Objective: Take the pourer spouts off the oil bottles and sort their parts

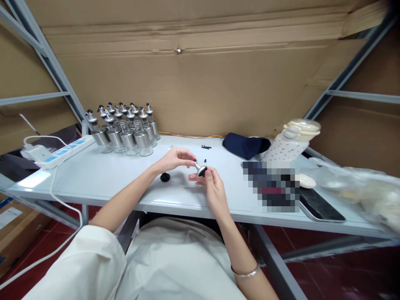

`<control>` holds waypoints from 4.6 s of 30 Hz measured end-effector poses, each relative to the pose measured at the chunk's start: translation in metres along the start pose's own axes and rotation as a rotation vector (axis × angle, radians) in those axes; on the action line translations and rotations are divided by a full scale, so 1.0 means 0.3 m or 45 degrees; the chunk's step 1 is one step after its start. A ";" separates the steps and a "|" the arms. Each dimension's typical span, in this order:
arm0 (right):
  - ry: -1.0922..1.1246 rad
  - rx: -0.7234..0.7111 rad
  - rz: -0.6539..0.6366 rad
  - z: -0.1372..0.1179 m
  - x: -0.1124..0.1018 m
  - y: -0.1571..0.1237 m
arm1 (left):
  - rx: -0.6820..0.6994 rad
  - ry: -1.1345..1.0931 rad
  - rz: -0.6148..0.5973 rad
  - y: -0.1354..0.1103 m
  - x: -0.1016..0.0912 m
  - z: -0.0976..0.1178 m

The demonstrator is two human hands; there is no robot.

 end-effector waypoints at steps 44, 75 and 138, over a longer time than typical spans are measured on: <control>-0.004 -0.065 0.088 0.001 0.002 0.002 | 0.020 0.003 -0.206 0.001 0.010 -0.012; 0.036 -0.070 0.353 0.005 -0.011 0.001 | -0.039 0.712 0.142 0.187 -0.063 0.001; -0.552 -0.029 -0.043 -0.012 0.007 -0.002 | -0.174 -0.097 -0.519 0.027 0.016 -0.039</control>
Point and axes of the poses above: each hand's wrist, its own y-axis towards the middle knuckle, its own x-axis out of the palm, z = x × y, the point moved 1 cm from there along y, towards the middle knuckle, and after that the axes turned 11 degrees about -y, right-handed, at the moved point
